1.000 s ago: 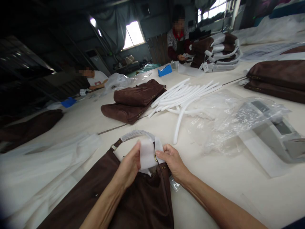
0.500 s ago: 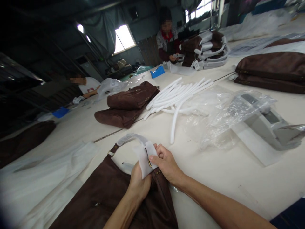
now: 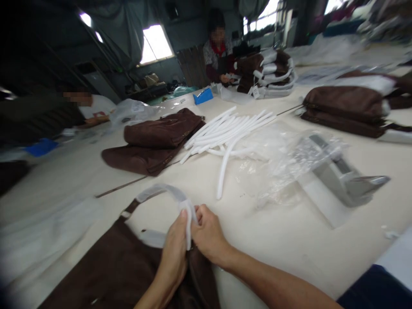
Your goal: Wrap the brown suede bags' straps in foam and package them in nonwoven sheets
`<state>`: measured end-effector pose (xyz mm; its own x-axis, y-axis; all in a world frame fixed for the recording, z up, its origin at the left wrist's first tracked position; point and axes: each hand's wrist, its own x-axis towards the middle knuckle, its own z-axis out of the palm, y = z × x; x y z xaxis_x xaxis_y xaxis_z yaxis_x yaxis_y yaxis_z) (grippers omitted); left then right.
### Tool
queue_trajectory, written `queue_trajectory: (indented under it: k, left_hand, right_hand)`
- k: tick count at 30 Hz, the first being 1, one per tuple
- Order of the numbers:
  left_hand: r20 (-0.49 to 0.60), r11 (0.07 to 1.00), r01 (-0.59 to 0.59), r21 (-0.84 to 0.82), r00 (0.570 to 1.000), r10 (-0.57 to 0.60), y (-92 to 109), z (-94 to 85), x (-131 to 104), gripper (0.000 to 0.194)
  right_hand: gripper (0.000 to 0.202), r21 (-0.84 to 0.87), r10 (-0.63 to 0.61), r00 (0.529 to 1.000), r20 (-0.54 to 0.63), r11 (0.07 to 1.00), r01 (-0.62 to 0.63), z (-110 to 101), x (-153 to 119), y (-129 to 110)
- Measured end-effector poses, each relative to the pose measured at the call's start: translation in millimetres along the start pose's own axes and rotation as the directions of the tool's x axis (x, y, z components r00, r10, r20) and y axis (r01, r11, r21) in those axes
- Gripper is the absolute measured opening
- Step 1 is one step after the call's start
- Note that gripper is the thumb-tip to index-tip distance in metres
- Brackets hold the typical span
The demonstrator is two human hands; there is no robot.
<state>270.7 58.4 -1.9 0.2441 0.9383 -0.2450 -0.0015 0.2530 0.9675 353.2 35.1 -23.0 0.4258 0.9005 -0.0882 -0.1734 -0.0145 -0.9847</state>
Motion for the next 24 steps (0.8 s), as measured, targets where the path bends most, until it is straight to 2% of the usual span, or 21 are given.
queue_trajectory:
  k: [3, 7, 10, 12, 14, 15, 17, 19, 20, 22, 24]
  left_hand:
    - [-0.065, 0.995, 0.094, -0.012, 0.993, -0.095, 8, 0.9, 6, 0.067]
    - [-0.099, 0.972, 0.215, -0.093, 0.969, -0.224, 8, -1.0, 20, 0.039]
    - [-0.15, 0.96, 0.239, -0.147, 0.954, -0.261, 8, -1.3, 25, 0.025]
    - [-0.169, 0.958, 0.231, -0.172, 0.951, -0.259, 11, -1.4, 24, 0.026]
    - [-0.141, 0.956, 0.219, -0.195, 0.958, -0.248, 14, -1.5, 19, 0.034]
    - [-0.124, 0.956, 0.206, -0.208, 0.964, -0.234, 16, -1.3, 16, 0.04]
    - [-0.093, 0.953, 0.171, -0.249, 0.976, -0.199, 18, 0.1, 8, 0.049]
    - [-0.055, 0.936, 0.16, -0.313, 0.981, -0.186, 18, 2.3, 3, 0.054]
    - [-0.055, 0.93, 0.152, -0.334, 0.982, -0.18, 18, 3.2, 1, 0.054]
    - [-0.042, 0.936, 0.133, -0.326, 0.987, -0.155, 18, 4.1, 0, 0.054]
    - [-0.034, 0.956, 0.089, -0.279, 0.994, -0.102, 17, 3.8, -2, 0.051]
  right_hand:
    - [0.031, -0.088, -0.009, 1.0, -0.01, 0.996, 0.008, 2, 1, 0]
    - [0.029, -0.211, -0.001, 0.999, -0.05, 0.977, -0.009, 5, 4, 8]
    - [0.024, -0.235, -0.01, 0.999, -0.052, 0.972, -0.003, 9, 2, 12]
    - [0.017, -0.236, -0.067, 0.998, 0.002, 0.97, 0.065, 8, -3, 10]
    - [0.007, -0.266, -0.173, 0.98, 0.096, 0.945, 0.192, 2, -15, 1]
    - [0.007, -0.297, -0.232, 0.96, 0.157, 0.916, 0.27, -4, -22, -5]
    - [0.019, -0.368, -0.346, 0.897, 0.275, 0.824, 0.431, -23, -35, -20]
    - [0.018, -0.421, -0.435, 0.854, 0.285, 0.744, 0.519, -44, -39, -34]
    - [0.017, -0.44, -0.466, 0.851, 0.243, 0.729, 0.525, -54, -36, -40]
    - [0.016, -0.442, -0.449, 0.884, 0.132, 0.771, 0.458, -63, -23, -48]
    - [0.019, -0.383, -0.305, 0.945, 0.115, 0.864, 0.326, -59, -6, -53]
